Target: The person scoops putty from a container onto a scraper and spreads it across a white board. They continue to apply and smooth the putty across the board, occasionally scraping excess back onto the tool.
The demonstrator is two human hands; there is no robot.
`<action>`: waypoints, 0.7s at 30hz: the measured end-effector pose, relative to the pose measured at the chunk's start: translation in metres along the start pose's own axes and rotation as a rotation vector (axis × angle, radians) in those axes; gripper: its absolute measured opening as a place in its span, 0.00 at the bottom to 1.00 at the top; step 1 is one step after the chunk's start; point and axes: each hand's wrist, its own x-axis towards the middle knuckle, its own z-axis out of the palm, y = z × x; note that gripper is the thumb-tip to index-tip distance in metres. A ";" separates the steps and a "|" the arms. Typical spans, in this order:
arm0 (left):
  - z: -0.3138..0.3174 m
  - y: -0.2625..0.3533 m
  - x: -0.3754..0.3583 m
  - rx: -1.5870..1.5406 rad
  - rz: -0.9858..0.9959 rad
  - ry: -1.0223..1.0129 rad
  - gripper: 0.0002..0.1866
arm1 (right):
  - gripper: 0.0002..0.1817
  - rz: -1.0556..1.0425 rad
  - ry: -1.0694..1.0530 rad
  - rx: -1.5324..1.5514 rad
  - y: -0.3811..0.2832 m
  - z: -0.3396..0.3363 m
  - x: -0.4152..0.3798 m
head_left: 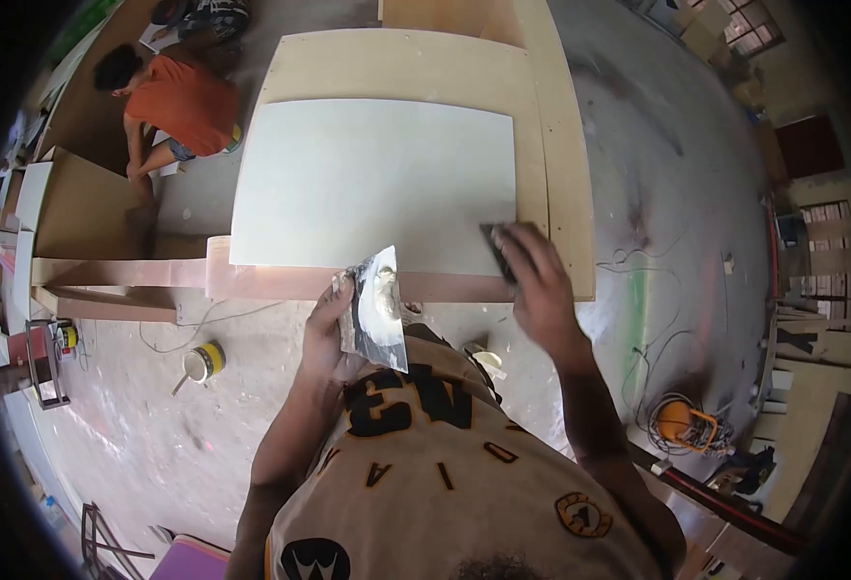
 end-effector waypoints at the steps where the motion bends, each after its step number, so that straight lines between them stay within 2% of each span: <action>1: -0.001 0.000 0.001 -0.037 -0.030 0.007 0.21 | 0.37 0.058 -0.001 -0.051 0.016 0.003 0.010; 4: 0.003 -0.003 -0.003 -0.054 -0.062 0.012 0.20 | 0.38 0.171 -0.007 -0.155 0.076 0.026 0.040; 6: 0.002 -0.004 -0.006 -0.041 -0.075 -0.029 0.20 | 0.34 0.180 -0.013 -0.174 0.110 0.039 0.068; 9: 0.001 -0.004 -0.013 -0.013 -0.069 -0.028 0.20 | 0.36 0.179 -0.032 -0.193 0.148 0.055 0.107; 14: -0.006 -0.003 -0.022 -0.007 -0.030 0.013 0.19 | 0.31 0.185 -0.115 -0.310 0.172 0.075 0.156; 17: -0.008 -0.003 -0.026 -0.012 0.011 0.021 0.19 | 0.29 0.181 -0.167 -0.377 0.163 0.080 0.151; 21: -0.008 -0.005 -0.026 -0.019 0.030 0.002 0.19 | 0.28 0.148 -0.158 -0.319 0.145 0.076 0.113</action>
